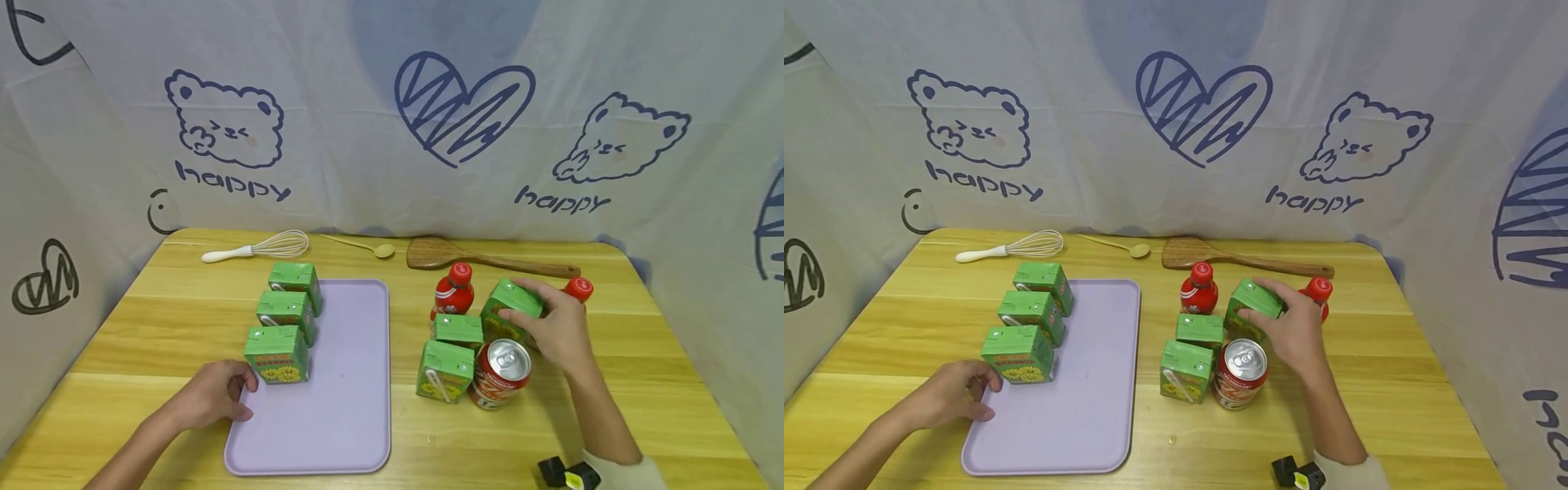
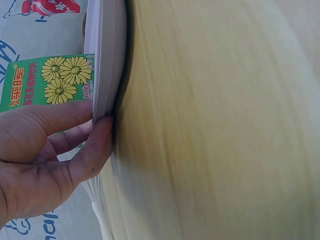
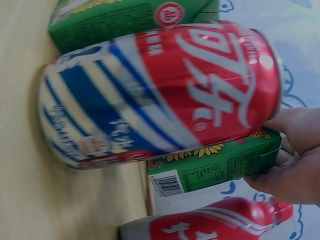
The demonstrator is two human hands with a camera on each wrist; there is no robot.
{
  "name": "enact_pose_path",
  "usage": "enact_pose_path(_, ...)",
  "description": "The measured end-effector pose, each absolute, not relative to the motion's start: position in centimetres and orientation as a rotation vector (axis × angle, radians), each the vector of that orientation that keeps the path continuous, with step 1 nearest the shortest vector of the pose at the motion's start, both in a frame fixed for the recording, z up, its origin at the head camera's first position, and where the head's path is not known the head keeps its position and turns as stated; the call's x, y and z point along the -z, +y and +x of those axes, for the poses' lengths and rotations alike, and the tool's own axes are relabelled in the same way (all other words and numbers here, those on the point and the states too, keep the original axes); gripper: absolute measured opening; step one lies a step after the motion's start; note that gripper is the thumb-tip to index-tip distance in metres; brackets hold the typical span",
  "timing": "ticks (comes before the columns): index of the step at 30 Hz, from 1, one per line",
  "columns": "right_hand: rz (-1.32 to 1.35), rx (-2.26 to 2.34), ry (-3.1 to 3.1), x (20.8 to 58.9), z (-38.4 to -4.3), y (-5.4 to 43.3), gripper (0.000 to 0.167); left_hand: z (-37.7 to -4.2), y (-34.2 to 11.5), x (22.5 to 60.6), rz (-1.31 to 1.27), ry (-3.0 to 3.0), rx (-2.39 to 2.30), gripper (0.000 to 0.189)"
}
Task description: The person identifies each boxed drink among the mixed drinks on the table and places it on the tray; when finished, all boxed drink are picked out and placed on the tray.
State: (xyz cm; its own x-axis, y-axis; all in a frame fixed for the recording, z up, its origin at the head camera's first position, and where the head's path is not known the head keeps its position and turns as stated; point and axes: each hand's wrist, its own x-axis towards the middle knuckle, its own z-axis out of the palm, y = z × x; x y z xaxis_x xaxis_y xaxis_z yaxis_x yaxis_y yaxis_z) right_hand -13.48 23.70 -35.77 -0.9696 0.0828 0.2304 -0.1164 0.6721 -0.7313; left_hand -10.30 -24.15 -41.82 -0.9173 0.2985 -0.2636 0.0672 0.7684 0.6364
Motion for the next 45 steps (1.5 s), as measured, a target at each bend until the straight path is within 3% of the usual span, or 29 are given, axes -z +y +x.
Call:
enact_pose_path(26, 0.229, -1.168, -2.595, 29.2, -12.7, 23.5, 0.048, -10.3, -24.3, 41.9, 0.327, 2.620, -0.924, 0.034)
enact_pose_path(45, 0.477, -1.346, -2.660, 26.9, -12.0, 19.5, 0.047, -10.4, -24.2, 41.9, 0.316, 2.609, -0.937, 0.034)
